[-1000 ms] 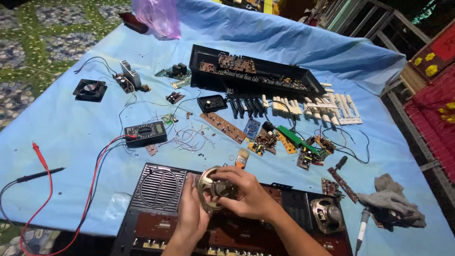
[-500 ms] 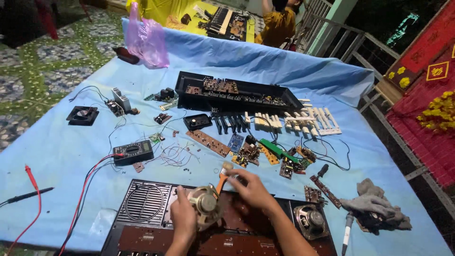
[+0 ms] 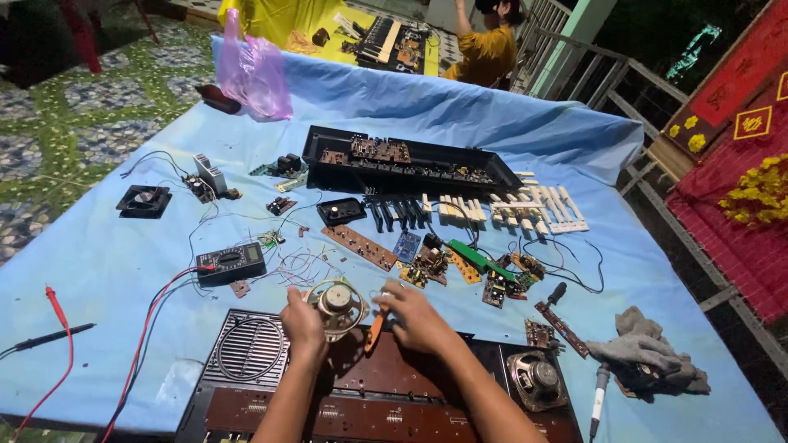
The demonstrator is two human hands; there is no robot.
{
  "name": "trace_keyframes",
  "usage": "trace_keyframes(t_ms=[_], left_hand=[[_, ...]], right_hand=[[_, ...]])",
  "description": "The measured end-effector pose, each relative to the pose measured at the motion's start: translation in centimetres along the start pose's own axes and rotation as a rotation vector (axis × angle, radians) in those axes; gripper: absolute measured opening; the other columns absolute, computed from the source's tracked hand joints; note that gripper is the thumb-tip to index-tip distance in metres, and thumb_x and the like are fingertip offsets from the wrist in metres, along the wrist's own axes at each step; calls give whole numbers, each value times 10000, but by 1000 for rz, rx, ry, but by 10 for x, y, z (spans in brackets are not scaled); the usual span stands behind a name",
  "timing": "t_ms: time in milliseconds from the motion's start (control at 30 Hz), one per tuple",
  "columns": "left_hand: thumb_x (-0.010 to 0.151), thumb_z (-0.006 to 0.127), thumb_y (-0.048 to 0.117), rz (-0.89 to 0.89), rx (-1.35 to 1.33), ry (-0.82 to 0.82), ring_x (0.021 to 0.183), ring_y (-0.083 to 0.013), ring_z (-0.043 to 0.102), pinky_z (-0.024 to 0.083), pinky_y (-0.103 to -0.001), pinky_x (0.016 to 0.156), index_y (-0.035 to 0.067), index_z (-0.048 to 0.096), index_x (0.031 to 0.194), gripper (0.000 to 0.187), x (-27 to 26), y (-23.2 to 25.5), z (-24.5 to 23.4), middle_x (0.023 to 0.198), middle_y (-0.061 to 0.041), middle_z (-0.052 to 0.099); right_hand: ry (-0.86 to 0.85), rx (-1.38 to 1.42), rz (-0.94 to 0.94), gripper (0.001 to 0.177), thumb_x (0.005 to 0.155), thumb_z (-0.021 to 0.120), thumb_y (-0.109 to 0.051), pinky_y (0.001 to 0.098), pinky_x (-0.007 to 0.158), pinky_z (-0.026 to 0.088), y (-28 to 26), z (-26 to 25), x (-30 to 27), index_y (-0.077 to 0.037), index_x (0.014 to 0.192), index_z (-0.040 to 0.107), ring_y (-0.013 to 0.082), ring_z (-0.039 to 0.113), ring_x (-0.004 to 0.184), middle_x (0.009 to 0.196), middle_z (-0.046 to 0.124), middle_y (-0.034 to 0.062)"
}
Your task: The person works on the internal components of a disassembled electronic device, likely a keyboard. They use a screwdriver to manipulate a circular component and then use a brush to clean it. Various electronic parts and tools are scattered on the table.
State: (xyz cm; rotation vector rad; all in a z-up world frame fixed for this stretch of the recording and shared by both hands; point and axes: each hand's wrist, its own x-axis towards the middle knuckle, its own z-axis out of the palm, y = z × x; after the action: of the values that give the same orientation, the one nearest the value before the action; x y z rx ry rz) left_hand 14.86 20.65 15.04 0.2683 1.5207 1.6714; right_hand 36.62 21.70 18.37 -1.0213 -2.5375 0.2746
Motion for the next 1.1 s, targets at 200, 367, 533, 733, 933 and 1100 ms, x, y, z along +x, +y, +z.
trace_keyframes(t_ms=[200,367,533,733,933,1100], left_hand=[[1087,321,482,107,298,-106,593,-327,701,501,-452,737,-6,756,769,727,30,-29,10,570,-197,663],[1059,288,527,160,426,-136,938,-427,718,466,-513,917,-84,761,849,801,12,5,25,691,-265,711],[1030,342,476,187,353,-134,1111,-506,647,430,-563,999,-112,762,926,730,15,28,63,970,-339,728],[1040,338,529,164,133,-55,1146,-463,640,449,-547,988,-55,755,931,727,26,12,96,1016,-274,742],[1059,360,410,254,158,-62,1033,-494,673,468,-536,966,-109,751,826,690,25,-21,103,882,-297,740],[1064,321,428,329,290,-116,1004,-464,676,462,-580,908,-75,727,760,714,23,-14,98,855,-281,727]], right_hand=[[-93,-82,68,320,806,724,-87,491,918,557,21,28,-1,-135,1122,707,409,597,1102,1240,620,122],[-34,-37,126,220,875,701,-151,480,919,565,44,42,-4,-168,1091,663,382,612,1128,1218,586,113],[263,-177,124,251,867,718,-148,455,967,540,87,29,-4,-191,1112,691,358,624,1145,1196,621,112],[635,-76,326,116,982,682,-213,471,842,569,68,-24,-2,-163,1083,656,346,693,918,964,660,93],[769,345,345,133,1014,654,-170,420,823,575,17,-25,14,-77,1059,736,304,731,870,883,739,180],[772,557,204,167,1047,598,-119,418,912,573,-4,-17,29,-56,1056,753,297,730,1012,1064,751,182]])
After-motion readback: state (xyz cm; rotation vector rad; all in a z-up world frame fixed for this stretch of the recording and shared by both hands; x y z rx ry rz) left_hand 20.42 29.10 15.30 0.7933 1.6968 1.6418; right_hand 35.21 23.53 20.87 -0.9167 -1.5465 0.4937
